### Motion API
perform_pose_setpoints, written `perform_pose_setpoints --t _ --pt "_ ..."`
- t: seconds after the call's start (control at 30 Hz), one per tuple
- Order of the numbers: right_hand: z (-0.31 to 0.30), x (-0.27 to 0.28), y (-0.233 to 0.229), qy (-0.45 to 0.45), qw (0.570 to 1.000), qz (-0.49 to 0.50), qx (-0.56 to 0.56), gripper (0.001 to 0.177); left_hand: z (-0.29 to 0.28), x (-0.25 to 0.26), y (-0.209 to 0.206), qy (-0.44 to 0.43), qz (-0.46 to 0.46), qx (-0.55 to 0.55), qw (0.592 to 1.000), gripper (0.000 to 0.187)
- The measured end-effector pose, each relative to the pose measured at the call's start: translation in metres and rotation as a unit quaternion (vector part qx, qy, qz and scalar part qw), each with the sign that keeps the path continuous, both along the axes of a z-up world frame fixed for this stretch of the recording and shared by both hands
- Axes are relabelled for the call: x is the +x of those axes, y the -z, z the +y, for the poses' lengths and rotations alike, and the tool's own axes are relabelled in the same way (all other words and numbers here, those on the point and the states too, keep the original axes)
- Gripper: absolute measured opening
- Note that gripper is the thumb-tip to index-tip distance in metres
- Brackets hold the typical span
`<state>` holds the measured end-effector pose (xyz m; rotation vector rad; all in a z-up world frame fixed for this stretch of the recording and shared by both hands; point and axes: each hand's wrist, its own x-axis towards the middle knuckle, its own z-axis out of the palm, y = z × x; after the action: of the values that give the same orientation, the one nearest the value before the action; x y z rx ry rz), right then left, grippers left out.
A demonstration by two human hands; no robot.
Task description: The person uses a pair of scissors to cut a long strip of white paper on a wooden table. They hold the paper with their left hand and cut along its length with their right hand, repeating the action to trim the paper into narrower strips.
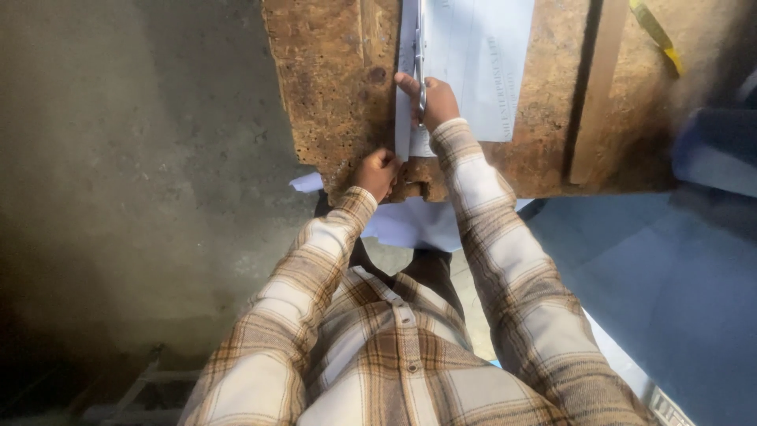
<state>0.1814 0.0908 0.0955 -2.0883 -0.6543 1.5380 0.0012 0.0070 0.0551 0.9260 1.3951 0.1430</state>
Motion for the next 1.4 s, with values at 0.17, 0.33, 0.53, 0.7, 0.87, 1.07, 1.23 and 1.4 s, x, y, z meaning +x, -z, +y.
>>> perform_pose_setpoints --t 0.17,0.33,0.53,0.7,0.87,1.07,1.23,1.4 --pt "-0.002 -0.001 0.004 0.026 1.000 0.005 0.003 0.058 0.000 0.000 -0.001 0.015 0.013 0.015 1.000 0.022" --pt "-0.001 -0.002 0.014 0.073 0.997 0.023 -0.007 0.058 -0.003 0.000 0.009 0.004 -0.013 0.024 1.000 0.025" --pt "0.016 0.006 0.017 0.009 1.000 -0.010 0.019 0.066 -0.006 -0.002 0.007 0.002 -0.019 0.004 1.000 0.019" --pt "0.041 0.014 0.005 0.003 1.000 -0.007 0.013 0.060 -0.003 -0.001 0.002 0.003 -0.003 -0.011 1.000 0.018" --pt "0.044 0.009 0.001 0.027 1.000 -0.003 0.000 0.051 -0.002 -0.001 -0.004 0.010 0.007 0.003 1.000 0.019" --pt "0.038 0.022 0.063 0.070 0.994 0.052 0.059 0.052 -0.014 -0.005 0.030 -0.002 -0.001 -0.010 1.000 0.014" --pt "0.064 0.032 0.077 0.054 0.995 0.055 0.060 0.054 -0.016 -0.004 0.038 -0.020 -0.001 -0.014 1.000 0.012" --pt "0.087 0.032 0.021 -0.048 0.998 -0.022 0.044 0.056 -0.005 -0.003 0.000 -0.022 -0.036 -0.033 0.999 0.020"
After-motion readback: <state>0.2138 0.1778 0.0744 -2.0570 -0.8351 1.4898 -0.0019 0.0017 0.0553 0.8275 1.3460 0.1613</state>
